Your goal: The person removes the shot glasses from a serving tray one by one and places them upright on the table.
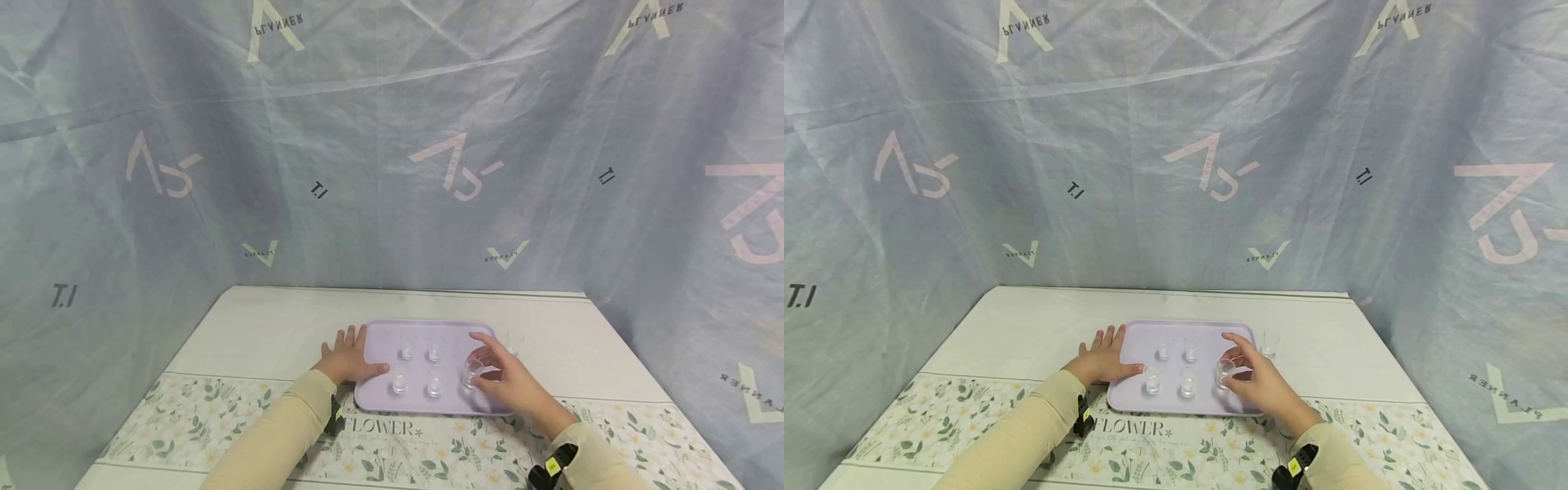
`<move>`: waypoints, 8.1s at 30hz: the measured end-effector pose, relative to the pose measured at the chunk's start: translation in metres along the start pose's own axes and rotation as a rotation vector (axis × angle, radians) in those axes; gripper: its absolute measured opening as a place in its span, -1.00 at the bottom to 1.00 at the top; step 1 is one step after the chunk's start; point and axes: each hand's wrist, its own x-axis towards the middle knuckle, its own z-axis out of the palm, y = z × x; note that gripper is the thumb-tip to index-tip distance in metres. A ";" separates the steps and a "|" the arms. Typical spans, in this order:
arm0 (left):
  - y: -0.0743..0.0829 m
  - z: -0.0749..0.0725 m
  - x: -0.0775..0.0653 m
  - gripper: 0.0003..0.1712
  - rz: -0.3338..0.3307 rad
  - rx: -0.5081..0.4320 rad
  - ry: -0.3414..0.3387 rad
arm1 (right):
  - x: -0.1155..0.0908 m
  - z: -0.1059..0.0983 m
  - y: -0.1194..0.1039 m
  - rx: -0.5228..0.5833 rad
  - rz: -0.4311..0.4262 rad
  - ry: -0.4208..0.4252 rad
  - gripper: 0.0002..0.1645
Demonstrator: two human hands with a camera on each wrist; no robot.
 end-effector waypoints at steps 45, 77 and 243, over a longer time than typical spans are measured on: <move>-0.001 -0.001 -0.001 0.46 -0.007 0.014 -0.008 | -0.043 -0.072 0.024 -0.238 0.084 0.164 0.06; 0.017 -0.026 -0.030 0.33 0.007 0.012 -0.009 | -0.020 -0.089 0.053 -0.412 0.213 0.380 0.19; -0.006 0.009 0.008 0.44 -0.002 0.007 -0.006 | 0.054 0.012 -0.008 -0.016 0.095 0.134 -0.03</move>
